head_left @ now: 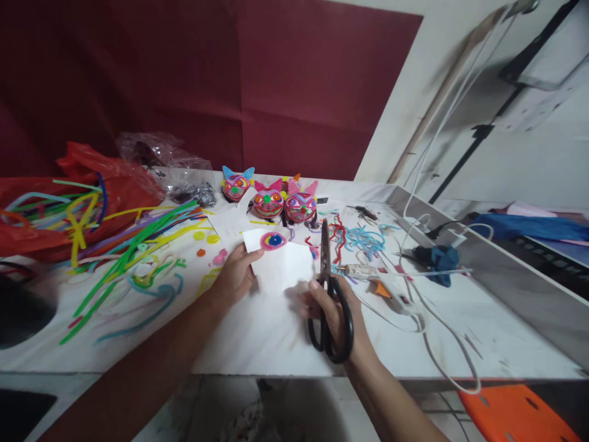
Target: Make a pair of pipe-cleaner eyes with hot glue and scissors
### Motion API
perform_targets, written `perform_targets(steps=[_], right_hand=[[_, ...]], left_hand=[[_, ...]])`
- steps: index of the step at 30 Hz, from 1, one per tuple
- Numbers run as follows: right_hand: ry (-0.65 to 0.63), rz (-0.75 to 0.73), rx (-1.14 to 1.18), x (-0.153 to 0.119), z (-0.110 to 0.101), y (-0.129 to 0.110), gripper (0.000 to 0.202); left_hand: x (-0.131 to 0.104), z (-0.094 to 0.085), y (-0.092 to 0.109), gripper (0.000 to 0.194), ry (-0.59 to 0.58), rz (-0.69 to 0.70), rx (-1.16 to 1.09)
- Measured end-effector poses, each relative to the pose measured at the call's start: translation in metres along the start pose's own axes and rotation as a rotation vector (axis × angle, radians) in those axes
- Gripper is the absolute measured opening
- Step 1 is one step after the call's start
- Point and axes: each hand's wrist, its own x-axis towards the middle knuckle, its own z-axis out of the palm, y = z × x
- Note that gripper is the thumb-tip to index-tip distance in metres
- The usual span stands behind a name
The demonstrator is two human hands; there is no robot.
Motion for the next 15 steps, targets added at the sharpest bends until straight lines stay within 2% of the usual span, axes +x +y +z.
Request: perform_targets(steps=[4,8,12,15], right_hand=[[0.114,-0.120,0.056,0.016,0.018,0.002,0.068],[0.180,-0.213,-0.016,0.033,0.022,-0.003,0.056],[0.141,-0.304,-0.162,0.051,0.012,-0.022,0.050],[0.020,-0.378,-0.278,0.063,0.001,-0.042,0.052]], left_hand=[[-0.007,0.006,-0.002,0.053,-0.102,0.017,-0.036],[-0.013,0.009,0.001,0.055,-0.141,0.004,-0.010],[-0.011,0.006,0.009,0.045,-0.144,-0.089,-0.063],[-0.006,0.001,0.014,0.033,-0.075,-0.152,-0.070]])
